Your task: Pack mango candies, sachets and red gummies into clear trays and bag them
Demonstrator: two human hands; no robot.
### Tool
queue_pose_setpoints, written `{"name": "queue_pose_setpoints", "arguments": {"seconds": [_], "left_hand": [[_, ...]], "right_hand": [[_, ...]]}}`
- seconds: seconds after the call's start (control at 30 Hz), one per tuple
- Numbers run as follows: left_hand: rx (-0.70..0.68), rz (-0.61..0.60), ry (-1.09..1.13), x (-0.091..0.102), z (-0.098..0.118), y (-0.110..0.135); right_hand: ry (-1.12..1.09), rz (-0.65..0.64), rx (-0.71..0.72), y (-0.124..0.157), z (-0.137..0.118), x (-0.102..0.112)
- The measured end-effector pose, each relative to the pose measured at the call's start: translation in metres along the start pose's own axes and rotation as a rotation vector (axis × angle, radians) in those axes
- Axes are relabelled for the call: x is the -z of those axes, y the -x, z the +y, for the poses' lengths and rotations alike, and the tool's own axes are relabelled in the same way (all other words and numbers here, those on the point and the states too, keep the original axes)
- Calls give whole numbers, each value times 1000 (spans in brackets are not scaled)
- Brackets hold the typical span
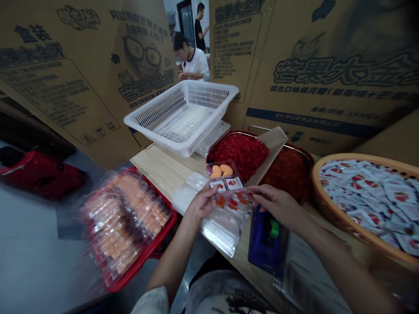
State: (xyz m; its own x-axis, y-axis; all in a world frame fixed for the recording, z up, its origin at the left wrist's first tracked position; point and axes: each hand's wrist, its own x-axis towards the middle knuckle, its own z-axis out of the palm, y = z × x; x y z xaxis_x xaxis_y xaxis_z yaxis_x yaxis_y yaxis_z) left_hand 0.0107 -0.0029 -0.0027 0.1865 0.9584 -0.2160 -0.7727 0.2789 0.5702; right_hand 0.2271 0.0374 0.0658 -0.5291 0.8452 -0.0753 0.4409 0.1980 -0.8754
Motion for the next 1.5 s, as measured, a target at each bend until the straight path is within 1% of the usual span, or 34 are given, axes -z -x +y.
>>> {"name": "queue_pose_setpoints", "arguments": {"seconds": [0.07, 0.13, 0.23, 0.3, 0.37, 0.47, 0.53, 0.63, 0.7, 0.77, 0.97, 1.13, 1.23, 1.3, 1.4, 1.43, 1.5], "left_hand": [[-8, 6, 0, -1, 1, 0], [-7, 14, -2, -1, 1, 0], [6, 26, -15, 0, 1, 1], [6, 40, -21, 2, 1, 1], [13, 46, -30, 5, 1, 0], [38, 44, -52, 6, 2, -1], [55, 57, -62, 3, 3, -1], [73, 90, -70, -3, 5, 1], [80, 102, -72, -8, 5, 2], [85, 102, -72, -11, 5, 3], [69, 74, -78, -12, 2, 2], [78, 82, -86, -11, 2, 3], [83, 59, -85, -10, 1, 3], [80, 30, -80, -8, 0, 3], [88, -3, -81, -4, -1, 1], [95, -8, -80, -3, -2, 0], [132, -27, -66, 1, -2, -2]], "right_hand": [[135, 98, 47, 9, 10, 10], [300, 220, 68, 25, 26, 21], [546, 432, -3, 55, 57, 27], [707, 520, -92, 73, 74, 21], [831, 576, -196, 84, 87, 10], [917, 649, -296, 86, 104, -6], [932, 670, -305, 84, 115, -11], [912, 664, -278, 81, 127, -11], [887, 664, -267, 81, 131, -9], [866, 692, -271, 82, 132, -8], [797, 845, -253, 83, 129, -9], [756, 916, -213, 86, 119, -7], [729, 932, -173, 92, 107, -2], [689, 916, -144, 98, 91, 5], [531, 870, -62, 105, 54, 19], [455, 828, -19, 104, 39, 23], [285, 728, 2, 91, 9, 29]]}}
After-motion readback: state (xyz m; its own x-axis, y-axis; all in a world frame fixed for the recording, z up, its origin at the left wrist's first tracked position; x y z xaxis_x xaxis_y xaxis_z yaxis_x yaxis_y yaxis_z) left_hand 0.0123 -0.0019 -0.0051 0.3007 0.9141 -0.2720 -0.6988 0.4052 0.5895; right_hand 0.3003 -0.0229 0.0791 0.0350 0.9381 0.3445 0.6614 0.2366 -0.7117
